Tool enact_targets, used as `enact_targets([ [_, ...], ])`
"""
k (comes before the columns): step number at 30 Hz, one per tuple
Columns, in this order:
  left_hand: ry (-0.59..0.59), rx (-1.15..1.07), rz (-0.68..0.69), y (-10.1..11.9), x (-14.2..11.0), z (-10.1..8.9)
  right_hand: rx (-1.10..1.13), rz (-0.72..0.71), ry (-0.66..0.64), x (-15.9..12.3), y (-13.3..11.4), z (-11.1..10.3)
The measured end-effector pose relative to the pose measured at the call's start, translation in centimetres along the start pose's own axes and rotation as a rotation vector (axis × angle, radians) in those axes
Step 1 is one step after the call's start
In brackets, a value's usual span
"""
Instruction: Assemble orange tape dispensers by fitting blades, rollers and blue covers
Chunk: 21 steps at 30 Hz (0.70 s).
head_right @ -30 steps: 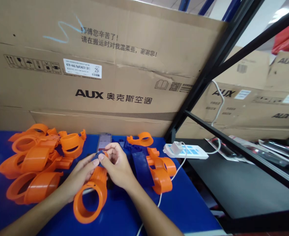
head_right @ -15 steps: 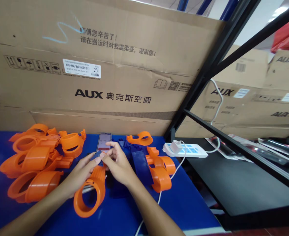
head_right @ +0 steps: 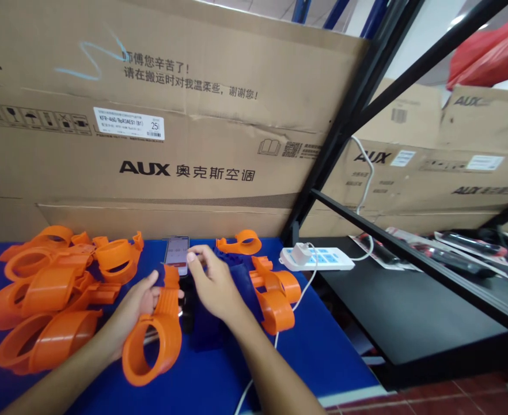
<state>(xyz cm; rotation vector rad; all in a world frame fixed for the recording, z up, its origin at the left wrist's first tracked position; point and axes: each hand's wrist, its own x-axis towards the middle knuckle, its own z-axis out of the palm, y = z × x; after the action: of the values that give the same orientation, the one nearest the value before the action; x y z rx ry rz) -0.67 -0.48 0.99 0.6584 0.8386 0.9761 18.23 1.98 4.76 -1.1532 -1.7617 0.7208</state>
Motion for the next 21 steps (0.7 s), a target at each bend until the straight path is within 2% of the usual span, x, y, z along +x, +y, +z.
enact_targets([
  [2,-0.022,-0.105,-0.115,0.1,-0.1,0.1,-0.367,-0.032,0.159,0.4,0.4,-1.8],
  [3,-0.033,-0.151,-0.123,0.3,-0.1,0.3,-0.519,-0.024,0.199,0.6,0.7,-2.5],
  [6,-0.040,-0.242,-0.065,0.7,-0.3,0.6,-0.766,-0.009,0.152,0.8,1.6,-3.6],
  [9,-0.060,-0.277,-0.075,0.9,-0.3,0.7,-0.898,-0.018,0.065,0.4,1.9,-3.0],
  [14,-0.094,-0.282,-0.140,0.6,-0.3,0.6,-0.944,0.008,0.041,-0.3,1.7,-1.6],
  [21,-0.076,-0.272,-0.158,0.4,-0.3,0.4,-0.848,0.041,0.065,0.1,0.9,-2.3],
])
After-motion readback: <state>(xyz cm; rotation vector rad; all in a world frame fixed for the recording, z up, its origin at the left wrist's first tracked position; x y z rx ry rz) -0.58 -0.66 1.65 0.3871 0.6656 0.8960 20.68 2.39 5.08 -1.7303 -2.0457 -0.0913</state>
